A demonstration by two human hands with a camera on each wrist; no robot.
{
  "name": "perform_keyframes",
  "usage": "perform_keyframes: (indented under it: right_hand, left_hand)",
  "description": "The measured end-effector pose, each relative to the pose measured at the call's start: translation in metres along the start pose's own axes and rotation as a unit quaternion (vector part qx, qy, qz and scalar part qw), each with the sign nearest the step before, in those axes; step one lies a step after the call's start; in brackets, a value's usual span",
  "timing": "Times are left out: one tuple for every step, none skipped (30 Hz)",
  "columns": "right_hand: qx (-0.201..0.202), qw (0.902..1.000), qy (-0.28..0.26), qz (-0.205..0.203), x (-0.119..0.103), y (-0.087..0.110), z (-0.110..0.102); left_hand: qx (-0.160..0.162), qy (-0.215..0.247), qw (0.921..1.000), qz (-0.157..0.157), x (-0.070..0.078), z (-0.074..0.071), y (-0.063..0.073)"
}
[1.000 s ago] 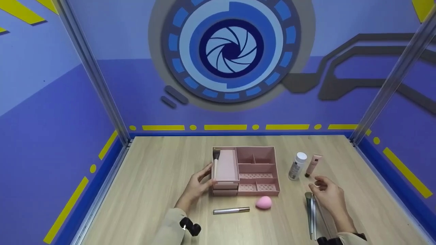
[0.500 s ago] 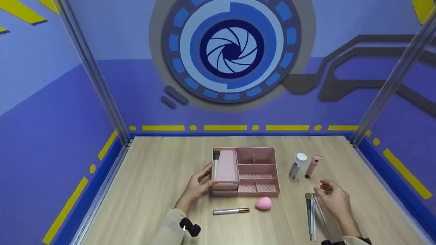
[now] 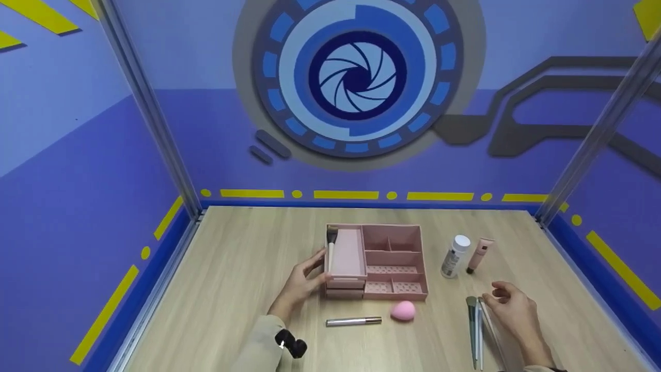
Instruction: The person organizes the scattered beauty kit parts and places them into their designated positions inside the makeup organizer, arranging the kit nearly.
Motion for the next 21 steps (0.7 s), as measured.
perform_keyframes:
  right_hand:
    - [-0.003,1.0000,0.000,0.003,0.002,0.001,0.000]
    - [-0.005,1.0000,0.001,0.006,0.003,0.001,0.001]
    - [-0.008,0.9999,0.001,0.010,0.005,0.002,0.002]
    - [-0.012,0.9998,0.001,0.014,0.006,0.002,0.003]
    - [-0.017,0.9997,0.001,0.018,0.006,0.002,0.005]
    - [-0.021,0.9995,0.000,0.023,0.007,0.001,0.007]
    - [-0.023,0.9993,0.001,0.029,0.008,0.001,0.008]
    - [-0.026,0.9991,0.002,0.034,0.009,0.000,0.010]
    - [-0.027,0.9989,0.004,0.038,0.010,0.000,0.011]
    - [-0.028,0.9988,0.005,0.040,0.011,0.000,0.011]
    - [-0.030,0.9987,0.005,0.042,0.011,0.000,0.012]
    - [-0.032,0.9985,0.006,0.043,0.012,0.000,0.012]
    - [-0.033,0.9984,0.007,0.045,0.013,0.000,0.013]
    - [-0.035,0.9983,0.008,0.046,0.013,0.001,0.013]
    - [-0.036,0.9982,0.009,0.047,0.013,0.001,0.013]
    - [-0.036,0.9981,0.009,0.048,0.014,0.001,0.013]
    - [-0.036,0.9981,0.010,0.049,0.014,0.001,0.013]
    - [-0.036,0.9980,0.011,0.051,0.014,0.002,0.014]
    - [-0.036,0.9979,0.011,0.053,0.015,0.002,0.014]
    - [-0.036,0.9978,0.011,0.055,0.015,0.002,0.014]
    - [-0.036,0.9977,0.011,0.057,0.016,0.002,0.014]
  left_hand:
    - [-0.001,-0.003,1.0000,0.001,-0.004,0.001,-0.001]
    - [-0.001,-0.006,1.0000,0.002,-0.007,0.002,-0.002]
    - [0.000,-0.011,0.9999,0.001,-0.010,0.003,-0.002]
    - [0.000,-0.016,0.9999,-0.003,-0.015,0.003,-0.003]
    - [-0.001,-0.017,0.9998,-0.006,-0.015,0.003,-0.002]
    - [0.000,-0.021,0.9998,-0.005,-0.011,0.001,-0.001]
    - [-0.001,-0.023,0.9997,-0.004,-0.007,0.000,0.000]
    - [-0.002,-0.022,0.9998,-0.003,-0.002,0.000,0.001]
    - [-0.004,-0.021,0.9998,-0.002,0.003,-0.001,0.001]
    - [-0.006,-0.017,0.9998,-0.001,0.008,-0.001,0.002]
    - [-0.007,-0.013,0.9999,0.004,0.013,-0.001,0.003]
    - [-0.007,-0.012,0.9999,0.007,0.013,-0.001,0.002]
    - [-0.006,-0.010,0.9999,0.006,0.013,-0.001,0.002]
    - [-0.006,-0.008,0.9999,0.003,0.011,-0.001,0.002]
    - [-0.007,-0.007,1.0000,-0.001,0.010,-0.001,0.002]
    - [-0.007,-0.007,0.9999,-0.004,0.009,-0.001,0.002]
    - [-0.006,-0.007,0.9999,-0.009,0.008,-0.001,0.002]
    - [-0.005,-0.007,0.9999,-0.015,0.006,-0.001,0.002]
    - [-0.005,-0.007,0.9998,-0.020,0.005,-0.001,0.002]
    - [-0.005,-0.006,0.9997,-0.024,0.004,-0.001,0.002]
    - [-0.005,-0.006,0.9996,-0.026,0.004,-0.001,0.002]
Point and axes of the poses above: each hand's wrist, its own y-axis away from the middle knuckle, its own z-axis out of the palm, x = y × z, the point moved 10 cm from there along -y, towards the middle knuckle, and after that the axes turned 10 degrees about -y, right-handed, at the moved point
